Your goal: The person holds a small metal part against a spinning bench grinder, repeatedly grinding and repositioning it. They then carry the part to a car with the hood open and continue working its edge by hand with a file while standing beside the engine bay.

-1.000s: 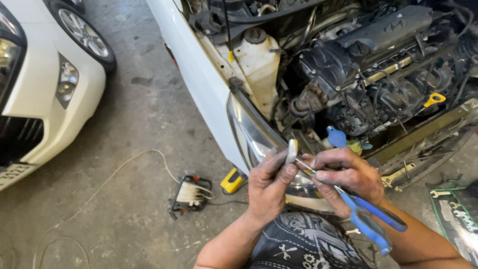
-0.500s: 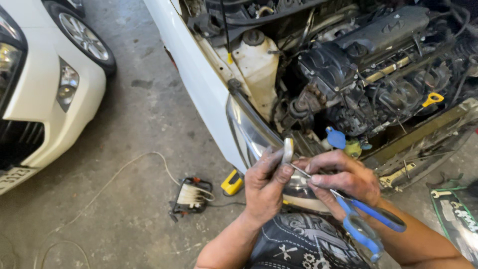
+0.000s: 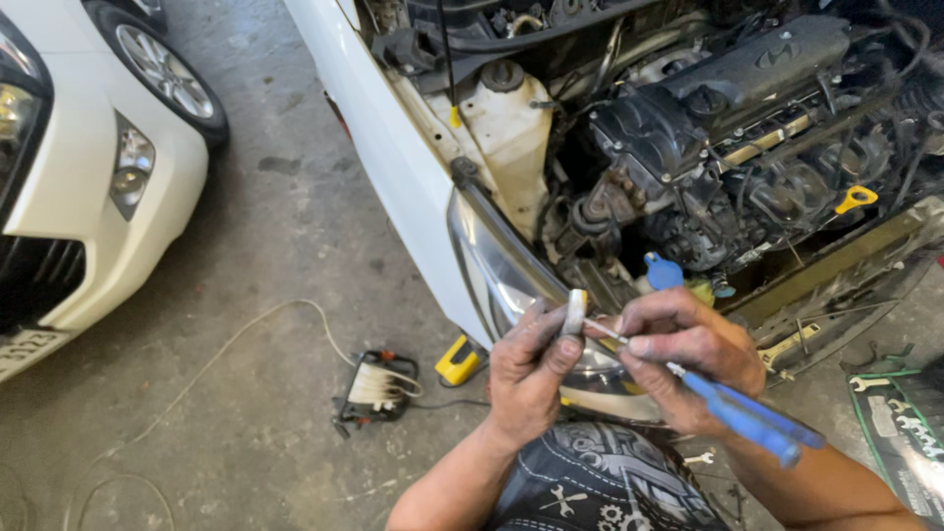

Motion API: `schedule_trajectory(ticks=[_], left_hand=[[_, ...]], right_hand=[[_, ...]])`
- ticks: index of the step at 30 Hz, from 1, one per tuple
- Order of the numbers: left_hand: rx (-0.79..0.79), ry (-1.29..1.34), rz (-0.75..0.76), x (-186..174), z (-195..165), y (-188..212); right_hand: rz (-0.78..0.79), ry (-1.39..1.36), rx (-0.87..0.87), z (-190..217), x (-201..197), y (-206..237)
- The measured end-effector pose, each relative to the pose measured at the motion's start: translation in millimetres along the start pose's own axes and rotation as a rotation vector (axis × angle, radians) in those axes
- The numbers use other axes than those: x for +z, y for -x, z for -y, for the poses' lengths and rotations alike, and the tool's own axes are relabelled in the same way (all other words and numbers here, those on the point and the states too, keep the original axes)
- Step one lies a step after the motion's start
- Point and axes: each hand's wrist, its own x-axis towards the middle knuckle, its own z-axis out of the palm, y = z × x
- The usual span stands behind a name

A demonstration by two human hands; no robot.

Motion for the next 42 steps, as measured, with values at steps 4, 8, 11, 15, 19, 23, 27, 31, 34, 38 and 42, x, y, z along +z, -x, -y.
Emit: schedule_trajectory(ticks=[4, 8, 11, 15, 19, 23, 27, 31, 34, 38, 42], left_hand=[[0.069, 0.019, 0.091, 0.1, -3.1, 0.6], [0.073, 0.089, 0.060, 1.2, -4.8, -1.5], [0.076, 0.021, 0.081, 0.9, -4.6, -0.9], [0.075, -0.007, 0.085, 0.7, -2.3, 1.3], [0.103, 0.005, 0.041, 0.1, -0.1, 3.0], [0.166, 0.029, 0.071, 1.7, 1.7, 3.6], [0.223, -0.014, 0.026, 1.9, 2.3, 3.8], [0.181, -0.006, 0.048, 0.6, -0.9, 9.0], [0.269, -0.007, 0.080, 1.7, -0.2, 7.8], [0.211, 0.011, 0.044, 3.8, 4.2, 7.0], [0.208, 0.056, 0.102, 7.6, 11.6, 8.3]], right_hand=[[-0.003, -0.059, 0.053, 3.3, -2.4, -3.0], [0.076, -0.044, -0.007, 5.3, -2.3, -3.4], [-0.024, -0.005, -0.003, -1.1, 0.7, -2.6], [-0.080, -0.189, 0.108, -4.6, 1.7, 5.2], [-0.040, -0.056, 0.038, -6.5, 2.9, 9.7], [-0.181, -0.425, 0.251, -11.9, 8.1, 6.5], [-0.145, -0.356, 0.152, -7.5, 7.2, 4.4], [-0.188, -0.286, 0.170, -9.8, 12.1, -3.7], [-0.263, -0.430, 0.149, -11.3, 10.4, -5.4], [-0.011, -0.218, -0.009, -5.9, 2.0, 8.9], [-0.231, -0.426, 0.210, -12.8, -2.3, 17.1]])
